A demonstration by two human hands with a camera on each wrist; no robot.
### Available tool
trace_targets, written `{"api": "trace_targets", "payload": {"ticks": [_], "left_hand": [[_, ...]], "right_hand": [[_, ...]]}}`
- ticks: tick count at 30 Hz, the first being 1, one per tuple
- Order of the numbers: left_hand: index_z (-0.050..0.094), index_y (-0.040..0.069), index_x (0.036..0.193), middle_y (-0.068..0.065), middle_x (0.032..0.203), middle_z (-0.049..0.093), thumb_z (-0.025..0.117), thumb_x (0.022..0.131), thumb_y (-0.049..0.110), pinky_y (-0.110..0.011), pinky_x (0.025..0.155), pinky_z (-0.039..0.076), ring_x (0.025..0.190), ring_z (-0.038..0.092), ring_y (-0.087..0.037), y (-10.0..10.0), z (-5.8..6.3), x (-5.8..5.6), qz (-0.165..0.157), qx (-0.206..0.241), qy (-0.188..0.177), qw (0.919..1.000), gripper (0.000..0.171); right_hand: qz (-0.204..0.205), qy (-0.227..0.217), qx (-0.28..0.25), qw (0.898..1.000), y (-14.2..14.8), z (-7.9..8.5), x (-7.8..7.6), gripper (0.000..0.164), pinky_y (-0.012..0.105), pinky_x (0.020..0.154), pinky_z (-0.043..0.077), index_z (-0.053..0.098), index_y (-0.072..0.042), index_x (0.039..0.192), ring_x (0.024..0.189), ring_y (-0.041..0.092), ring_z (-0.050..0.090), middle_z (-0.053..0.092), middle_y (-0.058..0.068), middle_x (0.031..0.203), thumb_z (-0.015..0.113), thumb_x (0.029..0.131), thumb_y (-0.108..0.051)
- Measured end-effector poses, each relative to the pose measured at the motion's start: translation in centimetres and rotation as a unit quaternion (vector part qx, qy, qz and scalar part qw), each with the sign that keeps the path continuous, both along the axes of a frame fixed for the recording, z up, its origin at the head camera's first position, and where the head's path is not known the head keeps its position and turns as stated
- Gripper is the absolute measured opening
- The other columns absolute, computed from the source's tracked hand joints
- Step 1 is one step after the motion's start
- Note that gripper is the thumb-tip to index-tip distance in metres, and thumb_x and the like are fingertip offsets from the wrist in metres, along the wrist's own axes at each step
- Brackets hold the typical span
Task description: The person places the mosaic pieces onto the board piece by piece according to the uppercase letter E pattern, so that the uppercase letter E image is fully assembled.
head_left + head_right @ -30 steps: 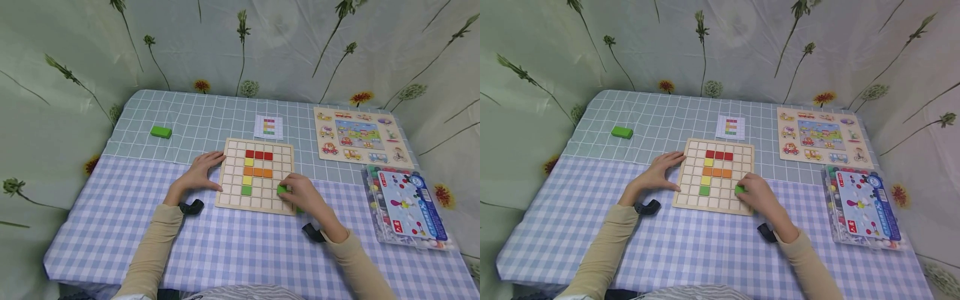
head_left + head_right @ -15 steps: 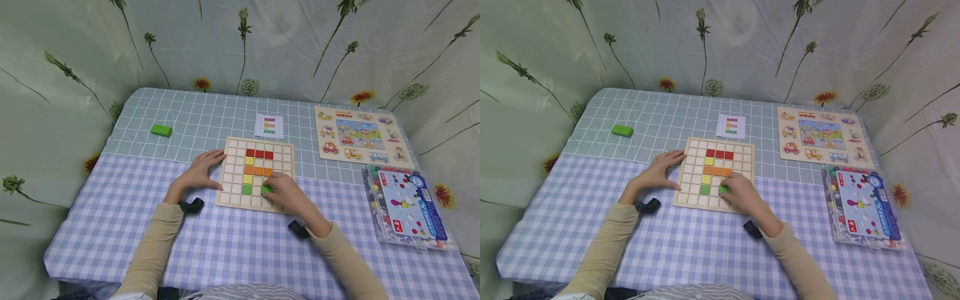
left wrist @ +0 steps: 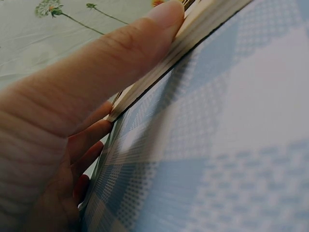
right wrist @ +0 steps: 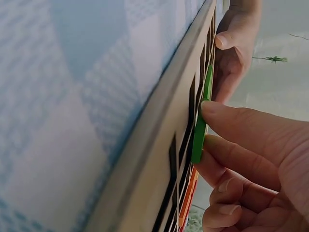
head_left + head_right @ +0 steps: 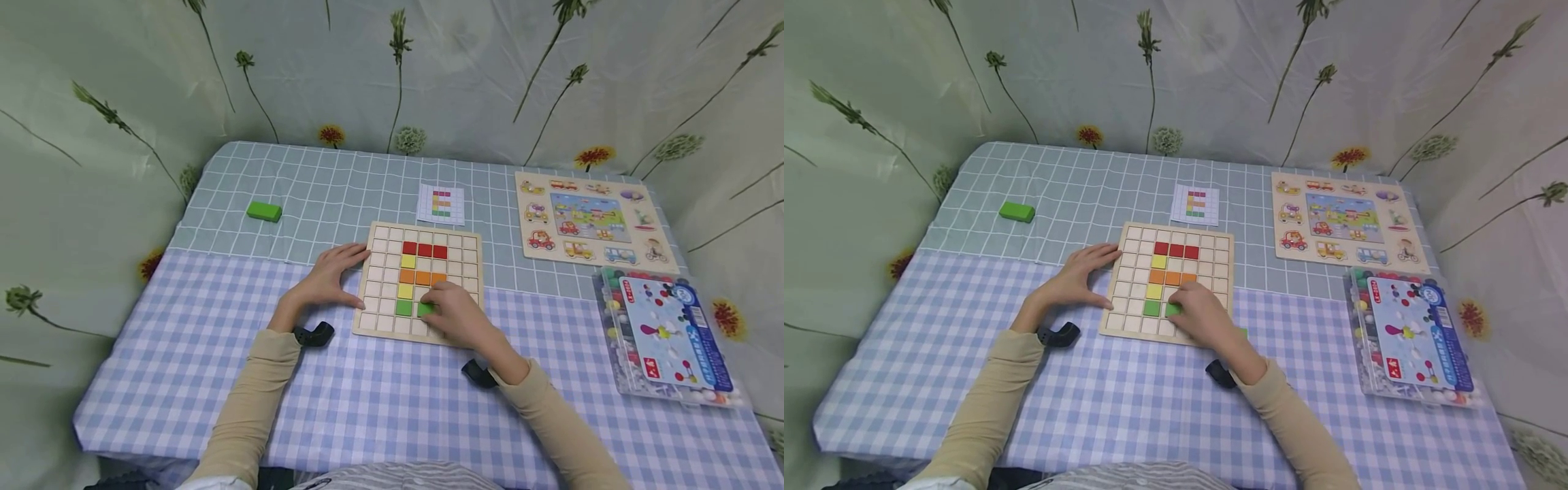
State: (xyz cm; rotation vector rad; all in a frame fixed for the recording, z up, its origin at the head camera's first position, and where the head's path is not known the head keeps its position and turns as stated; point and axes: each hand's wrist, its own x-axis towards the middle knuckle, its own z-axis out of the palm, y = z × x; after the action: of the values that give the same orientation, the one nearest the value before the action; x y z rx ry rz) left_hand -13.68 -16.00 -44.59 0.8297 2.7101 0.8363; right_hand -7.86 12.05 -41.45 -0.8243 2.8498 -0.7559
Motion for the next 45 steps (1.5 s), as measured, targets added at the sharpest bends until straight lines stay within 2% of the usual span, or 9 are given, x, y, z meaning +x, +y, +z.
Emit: {"api": "trace_targets", "payload": {"ticks": [15, 22, 25, 28, 35, 45], "left_hand": [[0.034, 0.008, 0.146, -0.013, 0.155, 0.028, 0.084, 0.062, 0.041, -0.056, 0.111, 0.017, 0.144, 0.021, -0.033, 0.0, -0.1, 0.0, 0.000, 0.002, 0.001, 1.0000, 0.103], [0.034, 0.008, 0.146, -0.013, 0.154, 0.028, 0.084, 0.062, 0.041, -0.056, 0.111, 0.017, 0.143, 0.021, -0.034, 0.0, -0.2, 0.0, -0.005, 0.006, 0.003, 1.0000, 0.104], [0.034, 0.008, 0.146, -0.013, 0.154, 0.028, 0.084, 0.062, 0.041, -0.056, 0.111, 0.017, 0.143, 0.021, -0.034, -0.1, -0.3, 0.0, -0.005, 0.005, 0.005, 1.0000, 0.103], [0.033, 0.008, 0.146, -0.013, 0.155, 0.028, 0.084, 0.062, 0.041, -0.056, 0.111, 0.016, 0.144, 0.020, -0.033, -0.1, -0.3, 0.0, -0.004, 0.003, 0.006, 1.0000, 0.103], [0.034, 0.008, 0.146, -0.014, 0.154, 0.028, 0.084, 0.061, 0.042, -0.057, 0.111, 0.016, 0.143, 0.021, -0.034, 0.0, -0.2, 0.0, -0.005, 0.008, 0.004, 0.9999, 0.104], [0.033, 0.008, 0.146, -0.013, 0.155, 0.027, 0.084, 0.061, 0.042, -0.056, 0.112, 0.015, 0.144, 0.020, -0.033, 0.0, -0.2, 0.0, -0.002, 0.003, 0.001, 1.0000, 0.105]], "right_hand": [[0.007, 0.013, 0.008, 1.000, -0.6, -0.2, -0.2, 0.022, 0.030, 0.074, 0.051, 0.073, -0.002, 0.094, 0.079, 0.016, 0.057, 0.066, 0.006, 0.088, 0.076, 0.075, -0.014], [-0.034, 0.007, -0.015, 0.999, 1.3, 0.4, 0.4, 0.022, 0.034, 0.076, 0.052, 0.072, -0.002, 0.097, 0.083, 0.019, 0.059, 0.065, 0.008, 0.092, 0.074, 0.077, -0.011], [-0.050, 0.012, -0.010, 0.999, 2.5, 0.7, 0.5, 0.025, 0.034, 0.073, 0.052, 0.072, 0.000, 0.099, 0.082, 0.020, 0.060, 0.066, 0.009, 0.093, 0.075, 0.077, -0.011], [-0.059, 0.016, -0.015, 0.998, 3.7, 0.7, 0.6, 0.026, 0.032, 0.069, 0.050, 0.071, 0.001, 0.100, 0.080, 0.019, 0.059, 0.066, 0.010, 0.093, 0.075, 0.077, -0.010], [-0.089, 0.013, -0.037, 0.995, 6.1, 0.2, 0.9, 0.025, 0.022, 0.056, 0.038, 0.071, 0.001, 0.100, 0.065, 0.014, 0.048, 0.066, 0.011, 0.091, 0.075, 0.077, -0.009], [-0.127, 0.002, -0.017, 0.992, 8.5, -0.4, 1.8, 0.022, 0.025, 0.059, 0.039, 0.071, 0.002, 0.095, 0.068, 0.015, 0.050, 0.066, 0.013, 0.090, 0.075, 0.077, -0.010]]}}
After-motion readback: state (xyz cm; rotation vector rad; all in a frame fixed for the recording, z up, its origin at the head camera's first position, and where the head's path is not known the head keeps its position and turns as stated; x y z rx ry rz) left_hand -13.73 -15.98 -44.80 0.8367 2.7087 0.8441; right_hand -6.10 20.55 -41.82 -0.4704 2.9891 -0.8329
